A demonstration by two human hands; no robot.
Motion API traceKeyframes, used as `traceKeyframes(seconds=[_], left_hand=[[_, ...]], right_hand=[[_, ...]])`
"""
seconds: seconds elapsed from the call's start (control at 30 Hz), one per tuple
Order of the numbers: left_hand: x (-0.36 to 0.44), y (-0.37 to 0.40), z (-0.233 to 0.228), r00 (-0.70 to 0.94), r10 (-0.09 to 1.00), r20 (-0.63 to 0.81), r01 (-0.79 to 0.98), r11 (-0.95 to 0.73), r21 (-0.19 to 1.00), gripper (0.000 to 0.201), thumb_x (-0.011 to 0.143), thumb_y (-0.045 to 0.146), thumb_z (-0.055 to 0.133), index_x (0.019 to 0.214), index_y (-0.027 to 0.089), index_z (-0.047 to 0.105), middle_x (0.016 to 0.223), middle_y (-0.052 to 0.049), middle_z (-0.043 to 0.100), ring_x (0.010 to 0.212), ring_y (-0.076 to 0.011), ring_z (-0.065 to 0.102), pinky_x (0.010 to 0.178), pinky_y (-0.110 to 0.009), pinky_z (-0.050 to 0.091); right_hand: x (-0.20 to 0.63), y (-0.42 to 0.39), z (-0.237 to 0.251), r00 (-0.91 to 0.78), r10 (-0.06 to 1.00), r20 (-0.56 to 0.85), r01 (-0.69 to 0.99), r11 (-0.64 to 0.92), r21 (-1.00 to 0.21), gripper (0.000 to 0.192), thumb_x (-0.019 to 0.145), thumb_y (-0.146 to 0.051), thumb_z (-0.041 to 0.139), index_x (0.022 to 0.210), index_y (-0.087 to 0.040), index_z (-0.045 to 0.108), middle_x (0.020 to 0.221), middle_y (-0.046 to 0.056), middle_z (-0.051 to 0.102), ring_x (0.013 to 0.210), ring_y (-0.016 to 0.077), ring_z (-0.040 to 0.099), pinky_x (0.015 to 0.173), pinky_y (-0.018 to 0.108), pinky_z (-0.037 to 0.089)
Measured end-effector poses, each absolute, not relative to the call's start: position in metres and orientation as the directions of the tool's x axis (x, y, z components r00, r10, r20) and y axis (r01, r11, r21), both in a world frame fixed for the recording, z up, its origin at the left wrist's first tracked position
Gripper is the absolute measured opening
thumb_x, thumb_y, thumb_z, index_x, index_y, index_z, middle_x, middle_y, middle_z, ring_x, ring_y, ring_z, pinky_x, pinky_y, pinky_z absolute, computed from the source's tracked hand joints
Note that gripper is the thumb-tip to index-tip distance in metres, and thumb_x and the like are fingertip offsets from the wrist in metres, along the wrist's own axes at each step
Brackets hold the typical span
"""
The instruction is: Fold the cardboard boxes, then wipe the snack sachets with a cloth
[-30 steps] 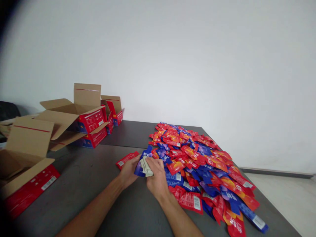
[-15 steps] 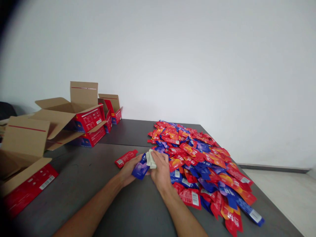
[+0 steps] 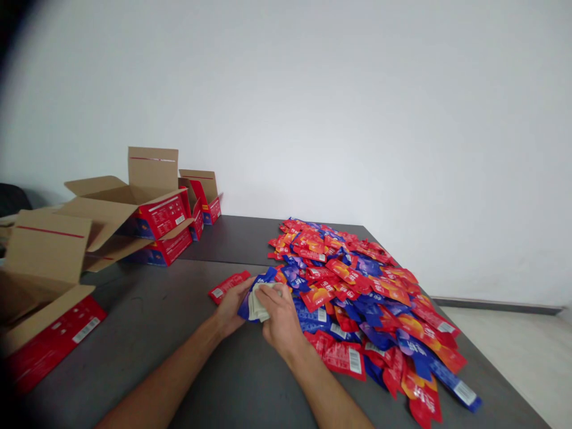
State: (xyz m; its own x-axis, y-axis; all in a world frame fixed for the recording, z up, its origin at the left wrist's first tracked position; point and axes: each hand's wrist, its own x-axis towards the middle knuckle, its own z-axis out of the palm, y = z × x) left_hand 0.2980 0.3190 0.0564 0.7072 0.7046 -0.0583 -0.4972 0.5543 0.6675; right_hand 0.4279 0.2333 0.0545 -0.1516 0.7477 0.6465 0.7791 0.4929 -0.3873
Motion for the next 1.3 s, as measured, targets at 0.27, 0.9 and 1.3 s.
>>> traceKeyframes(seconds=[0.27,0.9,1.3], left_hand=[[0.293,0.327,0.053,0.67,0.722,-0.172,-0.481,0.598,0.641,0.034,0.087,0.04,0.059,0.104,0.012,0.068,0.087,-0.01,0.074,0.076,-0.0207,0.071,0.068,-0.029,0.056],[0.259,0.362,0.021,0.51,0.819,0.264,0.509,-0.535,0.675,0.048,0.074,0.017,0.064,0.121,0.024,0.067,0.141,-0.011,0.054,0.135,-0.0308,0.042,0.116,-0.046,0.022],[0.245,0.37,0.024,0.368,0.905,0.214,0.804,-0.425,0.416,0.036,0.078,0.018,0.055,0.111,0.02,0.07,0.134,-0.017,0.056,0.134,-0.0384,0.036,0.111,-0.057,0.017]], right_hand=[[0.41,0.228,0.059,-0.306,0.771,0.558,0.713,0.574,-0.403,0.069,0.06,0.001,0.051,0.124,-0.024,0.061,0.118,0.005,0.066,0.11,0.0235,0.051,0.098,0.042,0.043],[0.449,0.233,0.067,-0.026,0.826,0.563,0.781,0.368,-0.505,0.061,0.074,0.004,0.047,0.123,-0.026,0.064,0.11,0.005,0.071,0.094,0.0218,0.059,0.084,0.036,0.047],[0.46,0.237,0.063,0.089,0.822,0.563,0.809,0.27,-0.522,0.049,0.074,-0.001,0.049,0.111,-0.025,0.071,0.103,0.005,0.073,0.091,0.0234,0.059,0.082,0.037,0.049]])
